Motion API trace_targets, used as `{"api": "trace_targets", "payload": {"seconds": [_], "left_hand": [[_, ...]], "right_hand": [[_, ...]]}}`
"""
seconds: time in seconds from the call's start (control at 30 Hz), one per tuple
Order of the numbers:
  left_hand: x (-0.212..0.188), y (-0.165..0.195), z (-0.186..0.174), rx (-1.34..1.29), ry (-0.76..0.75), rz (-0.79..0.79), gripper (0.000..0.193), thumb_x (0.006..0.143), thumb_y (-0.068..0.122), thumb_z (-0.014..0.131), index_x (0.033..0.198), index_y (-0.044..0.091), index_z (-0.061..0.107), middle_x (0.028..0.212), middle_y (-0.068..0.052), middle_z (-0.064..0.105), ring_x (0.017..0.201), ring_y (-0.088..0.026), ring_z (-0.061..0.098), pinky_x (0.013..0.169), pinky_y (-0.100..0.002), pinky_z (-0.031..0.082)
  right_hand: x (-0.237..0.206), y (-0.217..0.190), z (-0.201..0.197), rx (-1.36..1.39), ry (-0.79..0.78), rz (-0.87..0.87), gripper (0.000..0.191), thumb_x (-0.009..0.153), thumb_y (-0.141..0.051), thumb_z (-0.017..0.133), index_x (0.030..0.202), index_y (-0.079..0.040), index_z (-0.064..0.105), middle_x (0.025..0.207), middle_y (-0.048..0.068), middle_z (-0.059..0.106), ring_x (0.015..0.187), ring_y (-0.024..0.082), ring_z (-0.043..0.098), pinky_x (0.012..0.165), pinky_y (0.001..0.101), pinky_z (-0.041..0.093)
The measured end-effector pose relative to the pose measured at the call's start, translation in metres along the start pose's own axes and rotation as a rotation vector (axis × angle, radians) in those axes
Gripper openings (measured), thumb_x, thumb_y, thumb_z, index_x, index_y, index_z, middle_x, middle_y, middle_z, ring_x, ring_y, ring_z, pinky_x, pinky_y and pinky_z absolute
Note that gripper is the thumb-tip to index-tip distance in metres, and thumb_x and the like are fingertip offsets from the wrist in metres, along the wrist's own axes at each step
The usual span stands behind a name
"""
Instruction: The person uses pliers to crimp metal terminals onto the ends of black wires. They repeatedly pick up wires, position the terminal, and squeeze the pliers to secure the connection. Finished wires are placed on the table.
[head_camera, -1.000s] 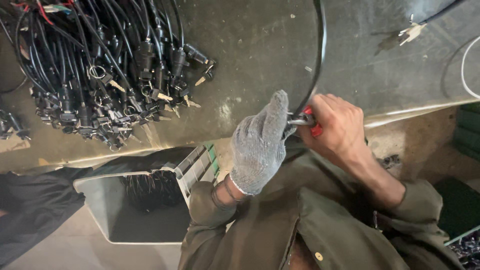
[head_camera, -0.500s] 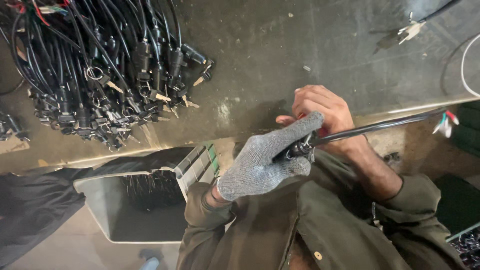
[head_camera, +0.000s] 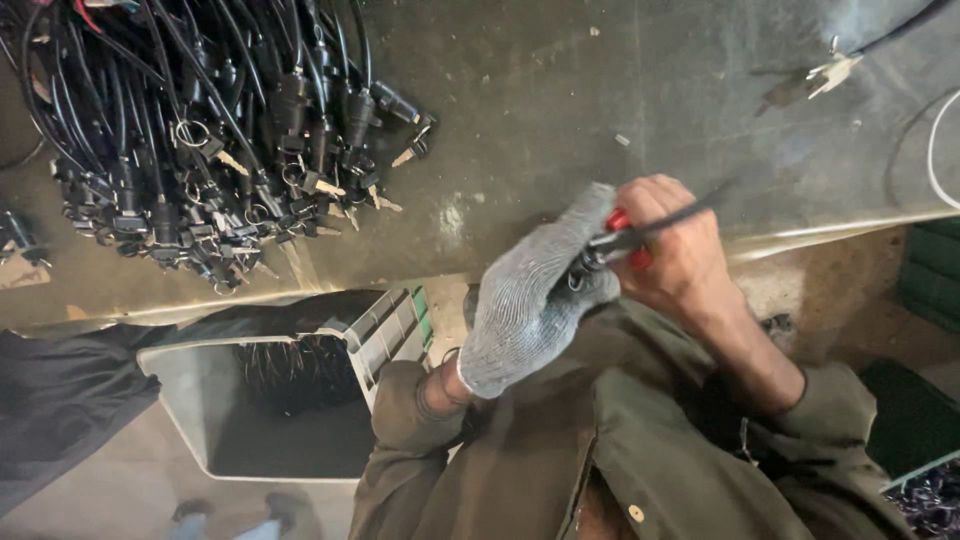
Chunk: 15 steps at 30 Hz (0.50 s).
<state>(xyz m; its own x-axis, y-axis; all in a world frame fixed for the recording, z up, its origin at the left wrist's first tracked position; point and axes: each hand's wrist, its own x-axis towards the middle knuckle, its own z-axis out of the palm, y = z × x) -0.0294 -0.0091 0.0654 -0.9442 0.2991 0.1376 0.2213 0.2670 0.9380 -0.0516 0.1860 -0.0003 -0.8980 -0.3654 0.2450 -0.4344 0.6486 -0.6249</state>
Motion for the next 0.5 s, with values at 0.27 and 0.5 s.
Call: {"api": "trace_targets", "payload": {"seconds": [0.27,0.5], "left_hand": [[0.002,-0.011,0.003,0.316,0.025,0.003,0.072,0.098,0.012,0.079,0.158,0.008,0.040,0.122,-0.005,0.071,0.108,-0.028,0.067,0.092,-0.037,0.053],[0.002,-0.004,-0.003,0.186,-0.016,-0.007,0.066,0.103,0.005,0.073,0.159,0.008,0.039,0.129,-0.008,0.070,0.103,-0.024,0.070,0.090,-0.031,0.057]], "right_hand": [[0.000,-0.020,-0.018,-0.129,-0.068,0.168,0.025,0.078,-0.007,0.077,0.095,-0.003,0.059,0.085,0.012,0.060,0.082,0.032,0.062,0.073,0.0435,0.049],[-0.005,-0.008,-0.001,-0.152,0.022,0.174,0.043,0.091,-0.028,0.089,0.080,-0.005,0.054,0.073,0.008,0.056,0.069,0.028,0.059,0.064,0.0418,0.048]]}}
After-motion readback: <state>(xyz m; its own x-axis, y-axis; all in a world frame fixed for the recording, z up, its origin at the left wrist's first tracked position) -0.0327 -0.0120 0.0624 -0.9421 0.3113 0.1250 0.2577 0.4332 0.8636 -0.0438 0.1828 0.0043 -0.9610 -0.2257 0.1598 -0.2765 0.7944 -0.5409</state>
